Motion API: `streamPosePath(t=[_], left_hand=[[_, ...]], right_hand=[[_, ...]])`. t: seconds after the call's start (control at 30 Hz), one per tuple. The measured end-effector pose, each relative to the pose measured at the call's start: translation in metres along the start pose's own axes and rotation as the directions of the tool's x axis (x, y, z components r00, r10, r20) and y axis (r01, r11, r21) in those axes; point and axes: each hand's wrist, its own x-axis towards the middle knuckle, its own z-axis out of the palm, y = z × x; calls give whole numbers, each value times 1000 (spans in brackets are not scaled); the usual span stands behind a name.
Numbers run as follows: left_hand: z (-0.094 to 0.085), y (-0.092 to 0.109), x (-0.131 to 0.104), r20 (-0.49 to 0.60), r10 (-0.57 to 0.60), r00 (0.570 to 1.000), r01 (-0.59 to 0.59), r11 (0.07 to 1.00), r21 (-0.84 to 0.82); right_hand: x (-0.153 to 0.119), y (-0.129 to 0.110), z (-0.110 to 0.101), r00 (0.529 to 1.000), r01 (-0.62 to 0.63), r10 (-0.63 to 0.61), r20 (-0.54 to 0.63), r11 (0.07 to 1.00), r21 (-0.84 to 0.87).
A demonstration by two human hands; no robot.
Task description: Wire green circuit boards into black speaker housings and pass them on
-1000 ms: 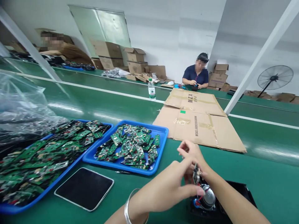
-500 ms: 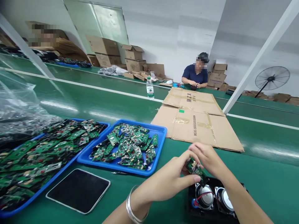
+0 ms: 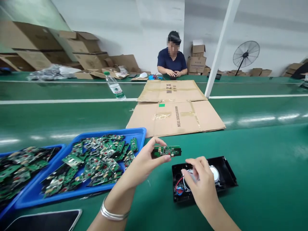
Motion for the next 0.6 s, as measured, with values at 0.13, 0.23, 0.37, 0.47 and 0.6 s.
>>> streamPosePath(t=[0.13, 0.23, 0.37, 0.47, 0.6], left_hand=[[5, -2, 5, 74, -61, 995, 72, 986, -150], [8, 0, 7, 92, -122, 988, 138, 970, -198], [13, -1, 8, 89, -114, 989, 129, 976, -177], [17, -3, 9, 124, -109, 986, 135, 964, -228], [22, -7, 12, 171, -107, 979, 143, 967, -212]], right_hand=[[-4, 3, -3, 944, -28, 34, 328, 999, -22], [-7, 4, 0, 970, 20, -36, 242, 998, 67], [-11, 5, 12, 987, -26, 102, -122, 857, 515], [-8, 8, 14, 969, -122, 244, -45, 628, 768], [0, 13, 8, 965, -259, 190, 181, 593, 762]])
